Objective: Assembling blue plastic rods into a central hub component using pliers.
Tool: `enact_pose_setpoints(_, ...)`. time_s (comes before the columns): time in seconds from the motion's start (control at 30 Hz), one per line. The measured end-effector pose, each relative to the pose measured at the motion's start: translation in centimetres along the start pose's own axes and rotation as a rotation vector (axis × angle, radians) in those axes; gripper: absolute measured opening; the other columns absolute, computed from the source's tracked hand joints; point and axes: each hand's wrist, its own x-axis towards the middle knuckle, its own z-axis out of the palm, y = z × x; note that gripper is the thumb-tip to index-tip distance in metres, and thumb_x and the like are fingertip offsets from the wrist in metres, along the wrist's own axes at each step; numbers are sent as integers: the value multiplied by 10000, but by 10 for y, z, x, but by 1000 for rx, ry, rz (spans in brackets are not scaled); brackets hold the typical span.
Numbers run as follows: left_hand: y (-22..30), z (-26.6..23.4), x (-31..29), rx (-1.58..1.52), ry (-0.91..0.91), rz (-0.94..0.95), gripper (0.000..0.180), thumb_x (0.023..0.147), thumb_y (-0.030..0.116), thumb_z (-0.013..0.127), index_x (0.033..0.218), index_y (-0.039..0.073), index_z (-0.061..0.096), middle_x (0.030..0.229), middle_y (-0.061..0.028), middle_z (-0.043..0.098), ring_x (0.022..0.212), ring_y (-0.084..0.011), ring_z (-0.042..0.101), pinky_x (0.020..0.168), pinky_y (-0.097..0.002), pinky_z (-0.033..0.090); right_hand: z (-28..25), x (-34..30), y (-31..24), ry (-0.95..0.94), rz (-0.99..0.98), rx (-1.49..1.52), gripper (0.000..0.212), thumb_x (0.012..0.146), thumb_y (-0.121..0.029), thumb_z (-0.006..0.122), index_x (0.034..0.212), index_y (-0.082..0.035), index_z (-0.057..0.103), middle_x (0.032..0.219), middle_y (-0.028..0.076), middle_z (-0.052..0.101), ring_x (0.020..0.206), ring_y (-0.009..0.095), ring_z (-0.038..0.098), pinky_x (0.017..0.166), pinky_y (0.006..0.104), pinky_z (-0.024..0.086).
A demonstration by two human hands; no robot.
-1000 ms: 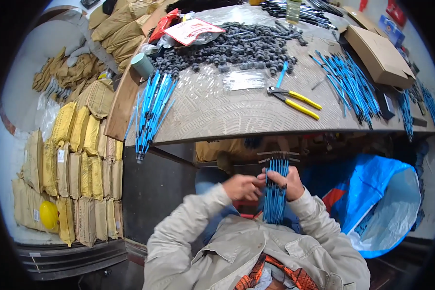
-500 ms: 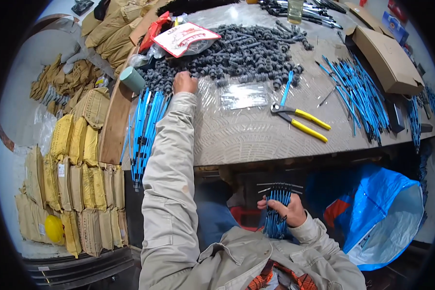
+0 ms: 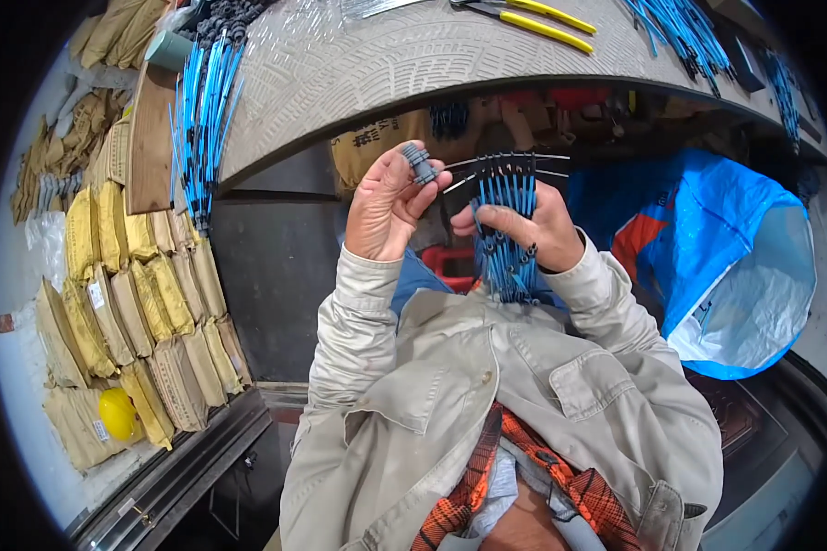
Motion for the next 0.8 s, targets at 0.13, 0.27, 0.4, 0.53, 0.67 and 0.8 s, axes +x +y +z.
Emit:
enact_pose_setpoints(0.13,-7,18,-13,53,-21,22,309,838,126,619,1099,-13,529,959,-163,620,847,-247,645,680,-214,549,3,-10,1,1,-83,-20,154,834,-48,581,966,29,564,804,101,669,685,147,630,641,213,491)
enact_pose_setpoints(0.27,-8,28,-23,211,-1,69,311,835,136,626,1091,-16,536,909,-135,631,797,-212,645,648,-202,547,6,-18,2,-30,-114,-8,173,837,-56,585,988,24,555,807,98,669,687,143,630,648,214,492)
enact_pose_setpoints(0.4,-10,37,-29,218,40,118,306,832,136,631,1086,-12,544,882,-113,632,748,-182,634,637,-207,544,9,-19,1,-53,-134,-41,178,837,-60,589,990,23,553,808,100,668,687,143,629,643,212,493)
enact_pose_setpoints(0.53,-9,30,-32,155,39,125,314,839,121,616,1107,-17,532,923,-124,631,781,-172,635,671,-212,539,11,-18,1,-56,-125,-34,190,838,-65,592,1000,23,549,809,102,668,688,144,628,637,210,492)
enact_pose_setpoints(0.67,-9,35,-39,113,38,151,321,835,74,599,1130,-25,521,963,-134,626,813,-168,633,717,-216,527,13,-15,3,-45,-115,-24,204,838,-68,594,1013,22,543,808,103,667,684,142,626,628,206,491)
enact_pose_setpoints(0.8,-16,53,-45,179,90,272,336,801,-23,596,1130,-29,529,936,-111,614,758,-156,614,738,-221,499,12,-12,3,-47,-131,-48,217,836,-70,598,1025,18,539,807,103,666,675,138,622,616,201,487)
